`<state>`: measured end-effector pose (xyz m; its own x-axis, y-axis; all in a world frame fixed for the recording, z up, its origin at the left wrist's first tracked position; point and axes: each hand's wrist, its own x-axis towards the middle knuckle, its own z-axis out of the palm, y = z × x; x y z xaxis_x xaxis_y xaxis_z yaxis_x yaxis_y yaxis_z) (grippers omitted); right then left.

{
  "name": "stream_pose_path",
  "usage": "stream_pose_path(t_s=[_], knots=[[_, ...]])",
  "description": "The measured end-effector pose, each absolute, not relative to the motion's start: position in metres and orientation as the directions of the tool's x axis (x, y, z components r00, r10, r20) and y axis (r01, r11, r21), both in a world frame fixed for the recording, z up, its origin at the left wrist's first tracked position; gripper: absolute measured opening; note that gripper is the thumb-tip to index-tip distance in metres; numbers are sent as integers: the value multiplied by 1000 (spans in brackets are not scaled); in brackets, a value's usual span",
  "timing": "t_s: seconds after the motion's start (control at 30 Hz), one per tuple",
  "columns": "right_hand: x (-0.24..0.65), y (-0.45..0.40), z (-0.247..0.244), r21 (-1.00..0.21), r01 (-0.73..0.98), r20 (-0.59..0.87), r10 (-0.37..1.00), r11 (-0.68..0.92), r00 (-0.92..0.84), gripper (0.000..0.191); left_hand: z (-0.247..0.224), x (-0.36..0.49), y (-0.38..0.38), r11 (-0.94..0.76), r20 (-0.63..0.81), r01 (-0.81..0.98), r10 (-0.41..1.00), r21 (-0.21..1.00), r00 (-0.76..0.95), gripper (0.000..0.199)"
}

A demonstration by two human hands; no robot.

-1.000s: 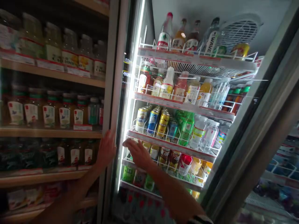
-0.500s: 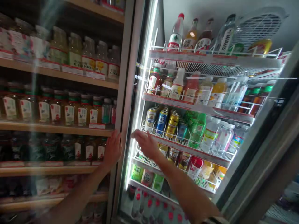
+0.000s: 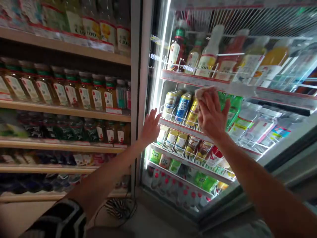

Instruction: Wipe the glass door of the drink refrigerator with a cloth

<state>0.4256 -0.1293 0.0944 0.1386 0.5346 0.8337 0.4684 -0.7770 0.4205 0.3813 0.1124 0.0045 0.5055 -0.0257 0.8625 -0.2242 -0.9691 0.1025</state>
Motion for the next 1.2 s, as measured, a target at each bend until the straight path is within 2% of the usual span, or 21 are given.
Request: stream_pose_path(t_s=[0.03,0.17,0.2,0.23,0.37,0.4,0.47,0.53,0.57,0.63,0.73,0.77,0.8,0.83,0.9,0.93,0.97,1.07,1.1,1.13,1.2], knots=[[425,-135,90,392,478,842,516,-786,159,48,9,385,104,-963,872,-250,-38,98,488,58],[418,-166,59,436,616,651,703,-656,286,45,15,390,65,-931,886,-355,-95,82,454,55],[417,-176,59,421,614,642,698,-667,318,43,15,391,58,-927,887,-364,-92,90,453,55],[417,-185,66,386,580,681,646,-717,344,42,16,391,51,-925,888,-366,-82,101,453,54],[418,-206,103,135,328,921,241,-935,307,50,30,398,40,-928,900,-343,-22,143,435,54],[416,-207,103,127,306,932,219,-944,289,51,35,400,39,-929,905,-341,-12,148,426,54],[410,-208,87,223,332,907,320,-916,273,50,46,404,38,-928,913,-340,-2,150,409,53],[408,-214,65,430,429,777,567,-794,272,49,54,407,39,-927,917,-342,3,152,400,53],[411,-220,57,476,432,748,611,-766,260,48,57,409,40,-928,918,-341,5,152,396,53],[418,-237,57,412,334,837,497,-848,228,46,58,413,44,-930,924,-331,24,161,382,53],[422,-256,74,74,142,990,90,-987,111,47,56,420,49,-939,945,-324,3,115,327,52],[421,-257,77,6,119,996,16,-993,89,48,55,422,51,-943,953,-320,-8,94,304,52],[418,-256,75,-3,118,996,7,-993,88,48,54,424,52,-947,960,-314,-20,72,280,52],[417,-254,71,40,137,991,57,-990,120,48,53,425,53,-950,965,-307,-31,52,259,53],[415,-252,59,235,221,940,279,-947,195,48,53,426,54,-957,974,-291,-49,19,223,57],[416,-253,54,255,226,933,300,-940,196,48,53,426,54,-958,976,-288,-59,4,210,59],[418,-256,53,225,204,948,262,-953,180,48,53,426,54,-958,978,-287,-66,-6,200,62],[426,-261,62,-106,90,994,-104,-990,30,48,52,427,53,-956,981,-293,-69,-13,180,67],[427,-258,66,-173,85,985,-173,-981,4,49,52,428,53,-955,982,-297,-67,-12,176,68],[427,-253,68,-170,102,985,-170,-980,15,50,52,428,53,-954,983,-299,-64,-9,174,68],[425,-238,66,11,186,994,32,-982,108,49,51,429,53,-952,983,-306,-62,-5,175,69]])
